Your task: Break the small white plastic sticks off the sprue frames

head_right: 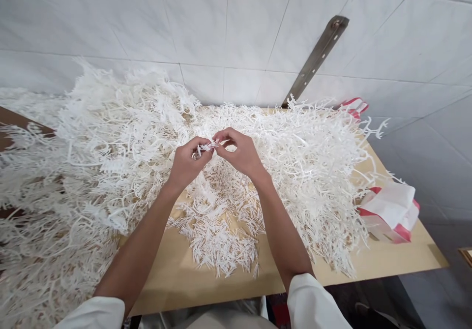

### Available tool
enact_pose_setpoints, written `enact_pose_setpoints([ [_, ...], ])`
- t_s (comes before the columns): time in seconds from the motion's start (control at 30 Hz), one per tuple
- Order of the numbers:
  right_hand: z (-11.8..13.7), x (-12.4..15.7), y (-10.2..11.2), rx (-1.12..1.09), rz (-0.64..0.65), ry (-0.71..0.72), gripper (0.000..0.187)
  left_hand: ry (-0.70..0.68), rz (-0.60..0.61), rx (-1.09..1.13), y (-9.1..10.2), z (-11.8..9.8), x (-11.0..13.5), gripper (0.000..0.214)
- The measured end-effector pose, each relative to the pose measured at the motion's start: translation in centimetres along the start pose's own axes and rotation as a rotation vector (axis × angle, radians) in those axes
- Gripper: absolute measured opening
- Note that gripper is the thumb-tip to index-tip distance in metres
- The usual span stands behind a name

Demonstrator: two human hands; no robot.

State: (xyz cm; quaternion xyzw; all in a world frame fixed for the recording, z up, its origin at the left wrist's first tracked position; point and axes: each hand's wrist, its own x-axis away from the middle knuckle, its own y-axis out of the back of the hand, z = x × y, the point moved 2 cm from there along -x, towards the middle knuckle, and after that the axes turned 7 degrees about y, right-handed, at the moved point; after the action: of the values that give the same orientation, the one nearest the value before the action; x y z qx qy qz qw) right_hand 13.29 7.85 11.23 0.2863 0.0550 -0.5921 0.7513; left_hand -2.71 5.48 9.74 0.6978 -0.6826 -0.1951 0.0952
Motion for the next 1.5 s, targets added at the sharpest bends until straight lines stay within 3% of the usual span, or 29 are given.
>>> enact_pose_setpoints([
  [0.23, -0.2, 0.2, -0.7, 0.25, 0.042, 0.028, 0.012, -0.005, -0.076, -0.102, -0.9, 0.8, -0.1, 0.004],
  [0.4, -0.1, 0.2, -0.5, 0.37, 0.008, 0.111, 0.01, 0.043, -0.241, -0.134, 0.4, 1.3, -0.5, 0.007],
  [0.5, -0.4, 0.1, -0.4, 0.413, -0.04, 0.144, 0.018, 0.018, -0.162, -0.098, 0.8, 1.4, -0.9, 0.008],
  [0.7, -0.7, 0.0, -0.8, 0.364, 0.171, 0.145, 0.026, -0.051, 0.001, -0.012, 0.1, 1.7, -1.0, 0.012],
  [0.8, -0.6, 0.0, -0.8, 0.406, 0.159, 0.176, 0.025, -0.05, 0.046, -0.024, -0.1, 2.0, -1.1, 0.013],
  [0.97, -0.5, 0.2, -1.0, 0.547, 0.031, 0.213, 0.009, 0.048, 0.03, 0.153, -0.4, 2.1, -1.2, 0.012],
  [1.07, -0.5, 0.3, -1.7, 0.656, 0.063, 0.173, 0.007, 0.129, -0.013, 0.251, -0.8, 2.0, -1.2, 0.013],
  [1.2, -0.4, 0.4, -2.3, 0.789, 0.097, 0.143, 0.009, 0.154, -0.109, 0.17, -1.1, 1.7, -0.9, 0.016],
  [1.3, -0.4, 0.3, -2.2, 0.752, 0.116, 0.086, 0.01, 0.137, -0.185, 0.127, -1.0, 1.5, -0.9, 0.015],
  [1.5, -0.5, 0.0, -1.1, 0.586, 0.213, 0.065, 0.019, 0.112, -0.004, 0.27, -1.7, 2.0, -1.0, 0.018],
])
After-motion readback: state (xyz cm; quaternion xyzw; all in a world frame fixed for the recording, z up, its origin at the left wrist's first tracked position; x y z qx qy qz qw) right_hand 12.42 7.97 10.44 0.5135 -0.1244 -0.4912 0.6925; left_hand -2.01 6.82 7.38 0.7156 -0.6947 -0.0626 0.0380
